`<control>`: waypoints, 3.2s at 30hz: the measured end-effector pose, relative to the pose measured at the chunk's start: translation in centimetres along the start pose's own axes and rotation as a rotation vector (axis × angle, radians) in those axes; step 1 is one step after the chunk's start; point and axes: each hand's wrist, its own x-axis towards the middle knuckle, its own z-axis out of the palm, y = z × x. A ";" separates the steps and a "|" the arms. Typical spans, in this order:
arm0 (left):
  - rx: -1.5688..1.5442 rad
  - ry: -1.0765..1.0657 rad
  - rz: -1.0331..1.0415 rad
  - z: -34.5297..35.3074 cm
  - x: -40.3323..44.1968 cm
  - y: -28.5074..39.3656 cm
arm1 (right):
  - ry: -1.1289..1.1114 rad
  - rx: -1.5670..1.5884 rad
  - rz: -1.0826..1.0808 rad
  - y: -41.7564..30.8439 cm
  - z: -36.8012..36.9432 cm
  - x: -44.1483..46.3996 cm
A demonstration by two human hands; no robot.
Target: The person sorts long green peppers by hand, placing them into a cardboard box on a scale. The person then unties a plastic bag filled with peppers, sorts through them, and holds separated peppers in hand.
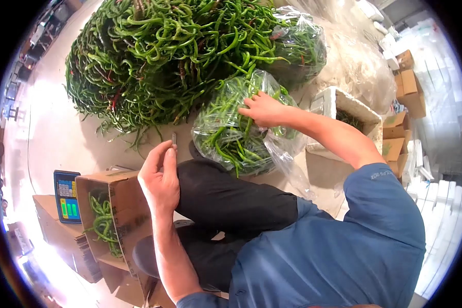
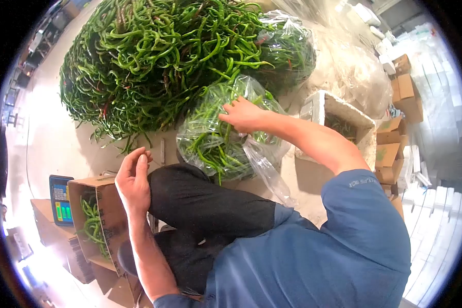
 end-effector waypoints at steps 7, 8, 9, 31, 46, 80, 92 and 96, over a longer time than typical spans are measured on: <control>0.000 -0.076 0.006 -0.4 0.7 -0.4 | 0.415 0.205 0.013 2.0 -1.2 -1.4; -0.003 -0.094 -0.005 -0.5 0.6 -0.4 | 0.445 0.260 0.042 2.8 -1.8 -1.4; -0.004 -0.098 -0.006 -0.6 0.6 -0.3 | 0.524 0.378 -0.019 3.9 -2.5 -1.6; -0.381 0.005 0.083 -4.2 -3.3 -2.4 | 0.215 2.324 -0.535 -8.6 -26.0 0.6; -0.269 0.247 0.153 -7.0 -5.0 0.1 | 0.263 2.173 -0.318 -19.7 -26.0 5.4; -0.218 0.365 0.021 -15.5 -8.5 -3.9 | -0.207 2.510 -0.072 -23.9 -21.9 7.3; -0.703 -0.179 0.156 -12.6 -7.7 -4.0 | -0.102 2.546 -0.109 -26.5 -22.2 8.0; -0.767 -0.062 0.052 -11.2 -7.6 -4.0 | -0.072 2.566 -0.021 -26.9 -21.4 8.9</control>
